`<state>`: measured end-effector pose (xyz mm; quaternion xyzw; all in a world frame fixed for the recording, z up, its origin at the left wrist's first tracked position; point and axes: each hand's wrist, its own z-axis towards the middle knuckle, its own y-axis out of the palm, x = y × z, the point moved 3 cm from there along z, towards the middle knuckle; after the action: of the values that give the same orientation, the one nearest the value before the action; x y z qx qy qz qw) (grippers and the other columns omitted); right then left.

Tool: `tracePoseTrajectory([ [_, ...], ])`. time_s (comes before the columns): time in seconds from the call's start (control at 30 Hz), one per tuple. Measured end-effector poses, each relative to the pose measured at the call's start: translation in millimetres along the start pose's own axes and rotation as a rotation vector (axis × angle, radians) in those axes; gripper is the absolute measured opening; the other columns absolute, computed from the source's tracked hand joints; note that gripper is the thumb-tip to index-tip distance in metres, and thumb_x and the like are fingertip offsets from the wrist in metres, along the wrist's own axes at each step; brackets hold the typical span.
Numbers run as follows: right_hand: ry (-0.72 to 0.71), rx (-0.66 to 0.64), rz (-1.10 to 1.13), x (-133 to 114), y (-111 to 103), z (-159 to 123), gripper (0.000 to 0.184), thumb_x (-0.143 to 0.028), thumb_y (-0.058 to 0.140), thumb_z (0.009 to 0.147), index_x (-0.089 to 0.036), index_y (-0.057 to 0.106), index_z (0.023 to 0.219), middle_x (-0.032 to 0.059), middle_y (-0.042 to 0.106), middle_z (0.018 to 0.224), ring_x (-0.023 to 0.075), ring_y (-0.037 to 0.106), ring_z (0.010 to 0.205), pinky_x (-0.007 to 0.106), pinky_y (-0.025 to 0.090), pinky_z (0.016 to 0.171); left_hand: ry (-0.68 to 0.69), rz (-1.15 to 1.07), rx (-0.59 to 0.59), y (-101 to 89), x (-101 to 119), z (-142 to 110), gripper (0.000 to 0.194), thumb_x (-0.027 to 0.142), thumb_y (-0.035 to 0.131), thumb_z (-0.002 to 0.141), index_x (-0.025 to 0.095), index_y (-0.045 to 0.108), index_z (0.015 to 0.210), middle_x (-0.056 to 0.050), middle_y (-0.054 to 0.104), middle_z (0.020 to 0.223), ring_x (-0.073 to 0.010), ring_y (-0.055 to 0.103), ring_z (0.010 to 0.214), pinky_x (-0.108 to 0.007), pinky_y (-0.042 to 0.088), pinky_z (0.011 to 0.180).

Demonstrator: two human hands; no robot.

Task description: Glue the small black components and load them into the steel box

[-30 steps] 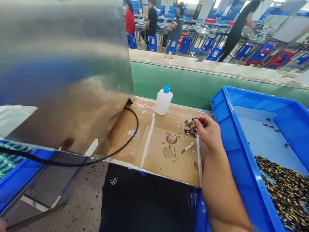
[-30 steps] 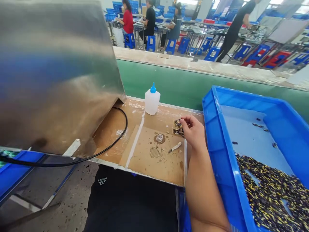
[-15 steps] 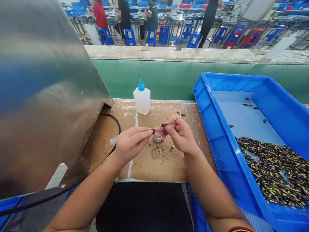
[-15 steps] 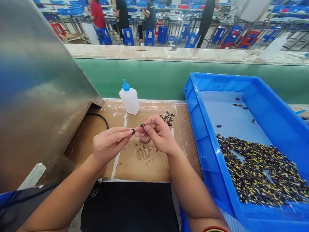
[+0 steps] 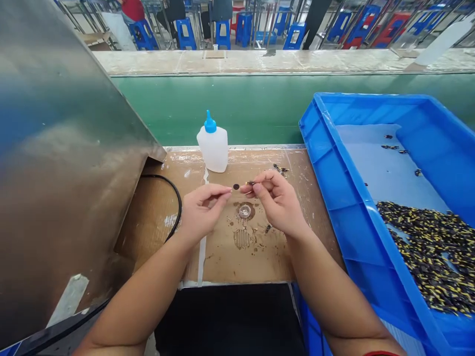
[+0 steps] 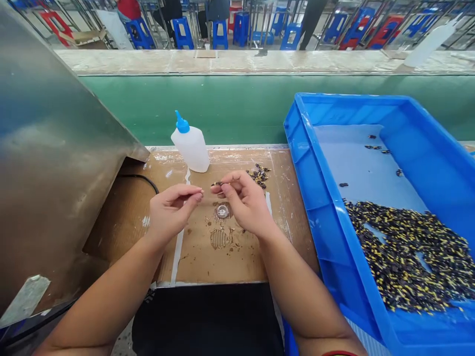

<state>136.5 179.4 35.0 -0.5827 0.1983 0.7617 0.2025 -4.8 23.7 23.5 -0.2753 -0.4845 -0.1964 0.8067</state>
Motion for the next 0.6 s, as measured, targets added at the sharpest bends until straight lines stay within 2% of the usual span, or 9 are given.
tracePoseTrajectory([
  [0.1,-0.024,0.221,-0.108,3,-15,6,0.02,-0.045,0.07,0.106,-0.027,0.062,0.111,0.0039,0.08,0.097,0.0226,0.081,0.096,0.038,0.069,0.081,0.116,0.29,0.024,-12.3,-8,10,0.016,0.03,0.069,0.101,0.023,0.084,0.103,-0.006,0.084,0.102,-0.0195,0.077,0.092,-0.035,0.063,0.088],
  [0.17,-0.027,0.33,-0.159,6,-26,10,0.018,-0.042,0.07,0.105,-0.027,0.063,0.11,0.0039,0.079,0.095,0.0222,0.08,0.091,0.036,0.068,0.075,0.124,0.407,-0.042,-14.3,-15,16,0.019,0.027,0.064,0.103,0.022,0.083,0.104,-0.006,0.084,0.102,-0.0202,0.076,0.092,-0.036,0.062,0.089],
  [0.23,-0.025,0.388,-0.181,11,-34,12,0.017,-0.04,0.071,0.103,-0.026,0.064,0.11,0.0041,0.078,0.094,0.0218,0.08,0.089,0.035,0.067,0.073,0.112,0.494,-0.169,-9.5,-22,21,0.02,0.024,0.063,0.102,0.021,0.082,0.107,-0.008,0.083,0.105,-0.0223,0.076,0.097,-0.038,0.061,0.093],
  [0.33,-0.012,0.395,-0.185,16,-38,15,0.016,-0.038,0.072,0.101,-0.025,0.065,0.108,0.0045,0.078,0.094,0.0214,0.08,0.088,0.034,0.066,0.072,0.058,0.639,-0.39,7.0,-28,29,0.023,0.021,0.062,0.102,0.02,0.081,0.113,-0.012,0.08,0.115,-0.027,0.076,0.105,-0.042,0.06,0.098],
  [0.4,-0.012,0.375,-0.195,18,-37,15,0.017,-0.038,0.072,0.101,-0.024,0.066,0.108,0.0043,0.078,0.092,0.0212,0.079,0.088,0.034,0.065,0.072,0.0,0.718,-0.478,19.7,-31,38,0.023,0.022,0.061,0.103,0.019,0.081,0.114,-0.014,0.079,0.118,-0.0293,0.074,0.109,-0.044,0.058,0.099],
  [0.5,-0.028,0.343,-0.215,18,-34,14,0.02,-0.042,0.072,0.102,-0.024,0.067,0.109,0.0039,0.078,0.092,0.0211,0.079,0.088,0.035,0.065,0.076,-0.071,0.76,-0.518,37.2,-35,52,0.012,0.023,0.069,0.098,0.018,0.079,0.103,-0.014,0.079,0.109,-0.0304,0.074,0.105,-0.042,0.058,0.094],
  [0.6,-0.036,0.326,-0.208,20,-33,14,0.022,-0.044,0.073,0.102,-0.024,0.066,0.109,0.0042,0.079,0.094,0.021,0.079,0.089,0.037,0.065,0.081,-0.102,0.75,-0.52,48.0,-37,61,0.004,0.016,0.076,0.09,0.019,0.076,0.093,-0.012,0.079,0.098,-0.0292,0.074,0.095,-0.039,0.058,0.086],
])
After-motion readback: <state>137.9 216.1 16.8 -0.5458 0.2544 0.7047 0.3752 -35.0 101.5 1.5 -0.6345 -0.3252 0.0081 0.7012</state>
